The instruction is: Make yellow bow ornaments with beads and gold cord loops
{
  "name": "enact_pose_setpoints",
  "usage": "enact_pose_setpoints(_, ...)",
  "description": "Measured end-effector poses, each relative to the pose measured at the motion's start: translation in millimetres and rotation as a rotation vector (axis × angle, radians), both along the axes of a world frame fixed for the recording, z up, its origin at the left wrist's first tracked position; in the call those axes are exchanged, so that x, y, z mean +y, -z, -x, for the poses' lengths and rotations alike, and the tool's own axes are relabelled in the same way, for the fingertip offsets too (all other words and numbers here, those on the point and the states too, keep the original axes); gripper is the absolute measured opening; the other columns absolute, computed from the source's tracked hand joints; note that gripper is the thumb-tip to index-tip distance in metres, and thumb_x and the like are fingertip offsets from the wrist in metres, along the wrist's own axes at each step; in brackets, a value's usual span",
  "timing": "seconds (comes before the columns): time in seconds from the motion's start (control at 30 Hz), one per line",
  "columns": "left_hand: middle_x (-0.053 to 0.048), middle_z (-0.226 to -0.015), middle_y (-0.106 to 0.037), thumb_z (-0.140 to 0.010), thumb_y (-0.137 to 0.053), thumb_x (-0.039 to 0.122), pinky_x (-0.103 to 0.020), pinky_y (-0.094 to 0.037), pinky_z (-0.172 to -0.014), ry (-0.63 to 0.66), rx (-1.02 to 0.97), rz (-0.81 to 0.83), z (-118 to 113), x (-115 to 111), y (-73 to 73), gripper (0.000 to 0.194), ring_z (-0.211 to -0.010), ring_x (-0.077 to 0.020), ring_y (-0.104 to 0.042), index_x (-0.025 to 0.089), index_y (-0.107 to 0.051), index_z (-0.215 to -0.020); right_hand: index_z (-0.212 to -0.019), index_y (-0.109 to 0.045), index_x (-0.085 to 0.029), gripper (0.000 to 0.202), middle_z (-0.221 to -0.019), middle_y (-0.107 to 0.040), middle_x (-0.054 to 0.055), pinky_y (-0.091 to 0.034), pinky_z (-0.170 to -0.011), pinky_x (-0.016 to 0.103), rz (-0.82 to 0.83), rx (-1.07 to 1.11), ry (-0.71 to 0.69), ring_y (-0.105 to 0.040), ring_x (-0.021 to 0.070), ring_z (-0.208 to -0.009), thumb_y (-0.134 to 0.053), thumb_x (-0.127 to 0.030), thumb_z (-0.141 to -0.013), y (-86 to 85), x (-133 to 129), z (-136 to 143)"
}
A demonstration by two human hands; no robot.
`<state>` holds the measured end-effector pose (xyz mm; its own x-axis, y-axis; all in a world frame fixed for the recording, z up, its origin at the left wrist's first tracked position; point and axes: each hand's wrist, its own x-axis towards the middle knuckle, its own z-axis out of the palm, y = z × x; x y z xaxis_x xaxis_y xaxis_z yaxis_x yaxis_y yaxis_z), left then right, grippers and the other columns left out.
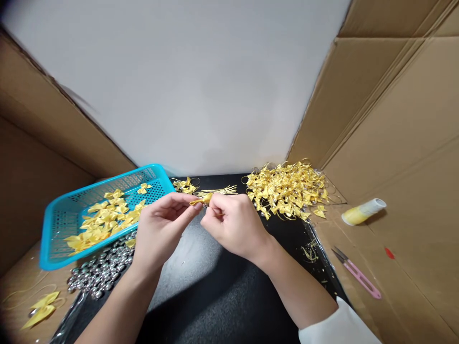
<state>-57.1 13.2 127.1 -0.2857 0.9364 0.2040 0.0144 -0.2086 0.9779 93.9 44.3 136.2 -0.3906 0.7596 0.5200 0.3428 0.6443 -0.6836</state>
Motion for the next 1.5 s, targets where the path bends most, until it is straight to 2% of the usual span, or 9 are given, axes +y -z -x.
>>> enact_pose_setpoints(0.63,-0.002,-0.073,-0.073,-0.072,-0.075,0.016,-0.023,-0.056,-0.065,-0.046,0.114,-0.082,-1,-2,4.6,0.003,-0.067,-0.0147,-0.068,0.019,-0.073,-0.073,-0.054,-0.03,-0.02,0.029,-0.049,-0.029,-0.008,-0.022,-0.046,0.02,0.002,-0.015,0.015,-0.027,0.005,-0.045,-0.05,-0.01,-0.074,-0.6,-2,3)
enact_pose_setpoints(0.9,-0.002,-0.074,-0.074,-0.073,-0.075,0.015,-0.023,-0.058,-0.065,-0.092,0.139,-0.108,1,-2,7.9,0.004,-0.067,-0.0145,-0.069,0.018,-0.073,-0.074,-0.058,-0.03,-0.02,0.03,-0.052,-0.029,-0.008,-0.025,-0.049,0.021,-0.147,-0.047,0.035,-0.029,0.0055,-0.045,-0.049,-0.009,-0.078,3.7,0,9)
enact_pose_setpoints(1.23,0.001,-0.076,-0.074,-0.076,-0.071,0.009,-0.02,-0.06,-0.067,-0.153,0.245,-0.324,1,-4,11.7,0.01,-0.07,-0.0116,-0.07,0.019,-0.071,-0.077,-0.063,-0.036,-0.021,0.028,-0.056,-0.04,-0.004,-0.032,-0.053,0.024,-0.338,0.0,0.073,-0.037,0.0101,-0.052,-0.045,-0.01,-0.087,12.8,-4,18)
enact_pose_setpoints(1.37,0.001,-0.082,-0.074,-0.077,-0.07,0.006,-0.022,-0.059,-0.072,-0.158,0.317,-0.405,3,-6,16.3,0.015,-0.076,-0.0112,-0.07,0.02,-0.07,-0.083,-0.065,-0.04,-0.021,0.027,-0.058,-0.045,-0.002,-0.036,-0.057,0.025,-0.355,0.022,0.089,-0.04,0.0112,-0.055,-0.045,-0.009,-0.09,14.0,-6,20)
enact_pose_setpoints(1.5,-0.001,-0.086,-0.074,-0.076,-0.069,0.0,-0.024,-0.059,-0.075,-0.209,0.472,-0.53,4,-7,17.6,0.021,-0.079,-0.0122,-0.07,0.018,-0.069,-0.088,-0.068,-0.047,-0.019,0.026,-0.063,-0.053,0.0,-0.039,-0.061,0.024,-0.307,0.007,0.099,-0.047,0.0119,-0.061,-0.045,-0.011,-0.093,11.1,-8,18)
